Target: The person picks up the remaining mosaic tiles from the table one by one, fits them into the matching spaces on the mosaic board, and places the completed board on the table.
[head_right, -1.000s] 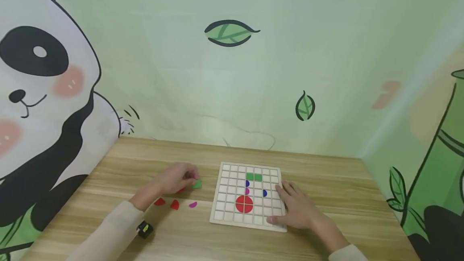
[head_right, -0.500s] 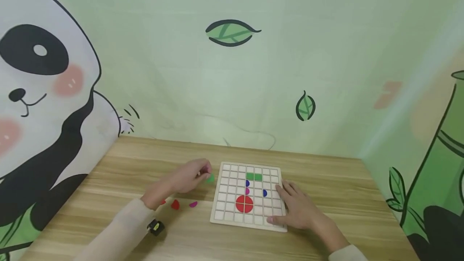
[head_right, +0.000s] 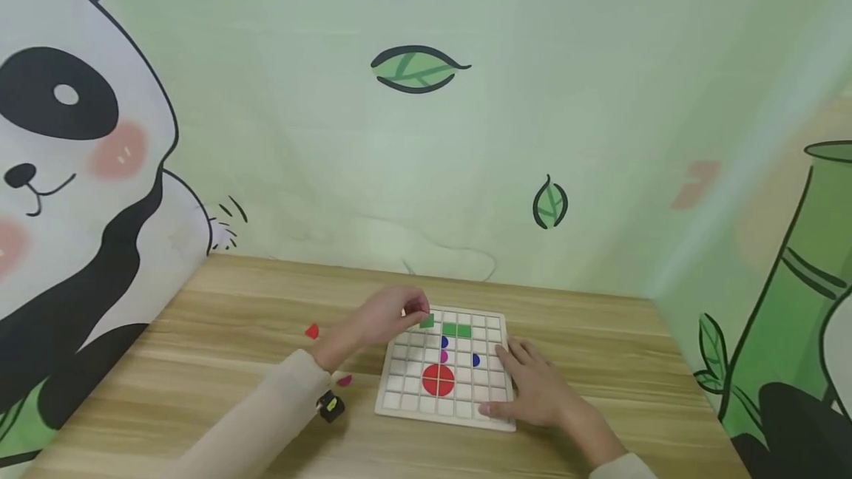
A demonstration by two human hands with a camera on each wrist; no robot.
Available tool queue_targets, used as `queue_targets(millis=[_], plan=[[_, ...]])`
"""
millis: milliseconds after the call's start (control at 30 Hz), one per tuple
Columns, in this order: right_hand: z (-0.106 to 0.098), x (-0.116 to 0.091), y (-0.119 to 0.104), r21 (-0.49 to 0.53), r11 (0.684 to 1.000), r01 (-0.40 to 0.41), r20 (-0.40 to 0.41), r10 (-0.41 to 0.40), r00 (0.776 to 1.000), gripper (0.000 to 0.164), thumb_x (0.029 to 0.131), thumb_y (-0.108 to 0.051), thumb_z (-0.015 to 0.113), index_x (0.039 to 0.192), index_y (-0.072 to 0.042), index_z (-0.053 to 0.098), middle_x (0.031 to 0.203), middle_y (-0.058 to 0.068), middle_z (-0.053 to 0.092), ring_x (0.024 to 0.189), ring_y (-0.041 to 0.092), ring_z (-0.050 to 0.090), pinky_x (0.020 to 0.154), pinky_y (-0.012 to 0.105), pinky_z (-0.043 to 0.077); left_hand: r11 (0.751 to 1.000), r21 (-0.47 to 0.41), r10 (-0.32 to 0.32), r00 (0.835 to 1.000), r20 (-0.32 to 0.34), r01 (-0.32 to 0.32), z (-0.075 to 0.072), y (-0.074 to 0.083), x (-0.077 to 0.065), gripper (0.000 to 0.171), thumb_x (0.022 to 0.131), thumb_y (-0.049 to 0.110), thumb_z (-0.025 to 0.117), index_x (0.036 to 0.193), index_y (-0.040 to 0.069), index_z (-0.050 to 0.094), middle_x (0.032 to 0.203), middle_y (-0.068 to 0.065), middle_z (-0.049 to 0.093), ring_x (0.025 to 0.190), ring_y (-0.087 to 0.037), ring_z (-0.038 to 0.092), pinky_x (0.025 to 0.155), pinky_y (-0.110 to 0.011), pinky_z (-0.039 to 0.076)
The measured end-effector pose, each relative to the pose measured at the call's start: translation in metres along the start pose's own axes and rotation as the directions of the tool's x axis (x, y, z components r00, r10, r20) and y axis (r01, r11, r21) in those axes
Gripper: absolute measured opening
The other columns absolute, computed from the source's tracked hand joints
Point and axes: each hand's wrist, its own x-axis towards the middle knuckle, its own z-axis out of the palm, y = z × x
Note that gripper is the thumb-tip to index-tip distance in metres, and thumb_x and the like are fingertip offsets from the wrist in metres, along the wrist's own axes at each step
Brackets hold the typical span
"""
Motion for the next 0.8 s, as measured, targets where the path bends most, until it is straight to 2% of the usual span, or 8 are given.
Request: queue_targets(millis=[167,433,600,800], plan=[[-0.001,0.002,0.0,0.006,1.0,-0.019,0.011,0.019,1.0,0.114,0.083,-0.078,0.071,0.163,-0.004,0.037,0.171,0.024,0.025,0.156,0.052,0.02,0.117,0.074,0.026,1.0,0.002,0.003,1.0,-0.014,-0.003,0.014,0.013,0.02,0.009,0.105,0.024,0.069,0.107,0.016,0.072,0.092,0.01,0.066,0.084,-0.006,0.061,0.077,-0.023,0.053],[0.002,0.002,-0.001,0.008,1.0,0.005,0.013,-0.005,1.0,0.115,0.083,-0.08,0.07,0.163,-0.003,0.038,0.17,0.026,0.026,0.155,0.053,0.021,0.116,0.074,0.028,0.999,0.035,-0.036,0.999,-0.002,0.036,0.042,0.026,0.049,0.01,0.103,0.028,0.073,0.105,0.019,0.075,0.089,0.012,0.068,0.08,-0.004,0.059,0.075,-0.021,0.052],[0.002,0.003,-0.002,-0.001,1.0,0.019,0.009,-0.019,1.0,0.114,0.084,-0.08,0.069,0.163,-0.003,0.037,0.17,0.026,0.026,0.155,0.053,0.022,0.117,0.073,0.028,0.997,0.031,-0.069,0.997,0.022,0.068,0.057,0.032,0.061,0.009,0.101,0.027,0.075,0.102,0.018,0.076,0.087,0.012,0.067,0.077,-0.005,0.059,0.074,-0.022,0.052],[0.0,0.001,-0.003,0.006,1.0,0.029,-0.001,-0.029,1.0,0.113,0.085,-0.076,0.071,0.162,0.0,0.038,0.169,0.028,0.026,0.154,0.054,0.022,0.116,0.074,0.027,0.992,0.094,-0.083,0.996,0.012,0.082,0.071,0.035,0.072,0.009,0.102,0.029,0.074,0.102,0.02,0.076,0.086,0.012,0.067,0.076,-0.005,0.057,0.074,-0.022,0.05]])
